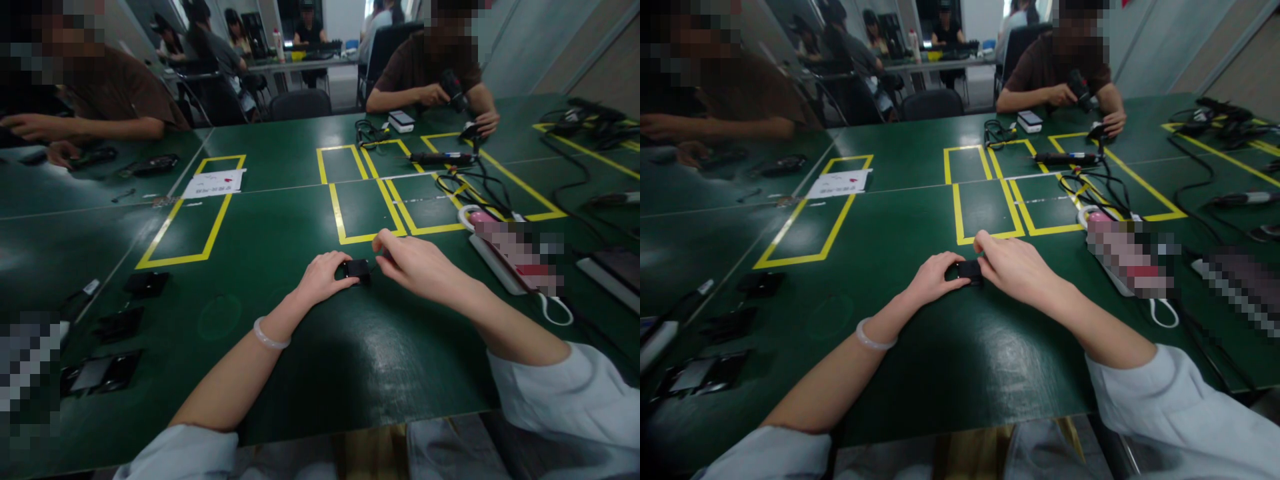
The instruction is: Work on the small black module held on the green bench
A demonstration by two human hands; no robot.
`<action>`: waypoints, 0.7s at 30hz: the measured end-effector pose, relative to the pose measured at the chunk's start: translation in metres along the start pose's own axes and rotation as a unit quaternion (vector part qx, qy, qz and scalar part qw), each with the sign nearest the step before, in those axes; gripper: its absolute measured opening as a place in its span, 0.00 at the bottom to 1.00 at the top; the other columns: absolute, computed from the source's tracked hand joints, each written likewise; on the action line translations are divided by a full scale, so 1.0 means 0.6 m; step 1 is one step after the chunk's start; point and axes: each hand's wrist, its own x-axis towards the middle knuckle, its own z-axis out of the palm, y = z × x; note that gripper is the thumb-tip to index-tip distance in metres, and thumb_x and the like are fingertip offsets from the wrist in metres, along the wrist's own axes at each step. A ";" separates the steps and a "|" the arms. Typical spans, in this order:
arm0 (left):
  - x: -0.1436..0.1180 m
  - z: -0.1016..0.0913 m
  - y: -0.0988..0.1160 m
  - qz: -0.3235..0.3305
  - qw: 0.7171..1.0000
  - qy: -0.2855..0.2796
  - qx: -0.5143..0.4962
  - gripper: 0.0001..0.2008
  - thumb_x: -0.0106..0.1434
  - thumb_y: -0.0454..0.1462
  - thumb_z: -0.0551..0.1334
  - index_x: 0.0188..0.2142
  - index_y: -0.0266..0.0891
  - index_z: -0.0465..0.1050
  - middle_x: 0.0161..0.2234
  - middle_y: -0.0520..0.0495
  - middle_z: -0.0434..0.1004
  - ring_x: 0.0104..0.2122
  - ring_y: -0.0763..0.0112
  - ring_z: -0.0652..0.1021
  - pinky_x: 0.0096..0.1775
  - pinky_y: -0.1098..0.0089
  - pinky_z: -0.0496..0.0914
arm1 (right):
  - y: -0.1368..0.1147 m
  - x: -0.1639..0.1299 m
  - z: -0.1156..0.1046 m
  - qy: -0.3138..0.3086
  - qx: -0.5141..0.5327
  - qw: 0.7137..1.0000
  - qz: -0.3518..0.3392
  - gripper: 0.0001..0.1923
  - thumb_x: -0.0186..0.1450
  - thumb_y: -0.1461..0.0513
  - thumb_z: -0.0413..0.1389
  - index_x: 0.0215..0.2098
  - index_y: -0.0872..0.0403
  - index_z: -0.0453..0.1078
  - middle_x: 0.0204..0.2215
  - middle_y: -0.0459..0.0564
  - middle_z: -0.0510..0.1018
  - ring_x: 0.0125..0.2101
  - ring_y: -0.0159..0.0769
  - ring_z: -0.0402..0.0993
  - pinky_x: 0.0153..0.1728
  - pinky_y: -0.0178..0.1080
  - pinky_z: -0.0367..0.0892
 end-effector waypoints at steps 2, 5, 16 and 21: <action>0.000 -0.001 0.000 0.000 1.000 -0.001 -0.001 0.19 0.61 0.50 0.61 0.45 0.41 0.68 0.41 0.48 0.74 0.41 0.63 0.74 0.44 0.63 0.66 | -0.001 0.000 -0.002 -0.003 0.005 1.000 0.000 0.07 0.67 0.58 0.46 0.41 0.53 0.60 0.27 0.46 0.75 0.26 0.36 0.70 0.26 0.35 0.52; 0.000 -0.001 0.000 -0.001 1.000 -0.001 0.000 0.19 0.61 0.50 0.61 0.45 0.42 0.68 0.41 0.48 0.74 0.41 0.62 0.74 0.43 0.63 0.66 | -0.001 0.002 -0.002 -0.008 -0.012 1.000 0.003 0.10 0.69 0.55 0.45 0.37 0.52 0.62 0.26 0.47 0.75 0.26 0.37 0.70 0.27 0.36 0.52; 0.000 0.001 -0.002 0.001 1.000 -0.001 -0.001 0.18 0.60 0.49 0.62 0.45 0.42 0.68 0.42 0.48 0.74 0.42 0.62 0.74 0.44 0.63 0.67 | 0.000 0.002 -0.002 -0.006 -0.004 1.000 0.018 0.09 0.68 0.57 0.44 0.42 0.53 0.60 0.27 0.47 0.75 0.26 0.36 0.70 0.26 0.35 0.51; 0.000 -0.001 0.000 -0.001 1.000 -0.005 0.002 0.19 0.61 0.50 0.61 0.45 0.41 0.68 0.41 0.47 0.74 0.42 0.62 0.74 0.44 0.63 0.67 | 0.000 0.004 -0.001 -0.013 -0.024 1.000 0.015 0.10 0.69 0.56 0.44 0.38 0.52 0.62 0.26 0.48 0.75 0.26 0.37 0.70 0.25 0.35 0.50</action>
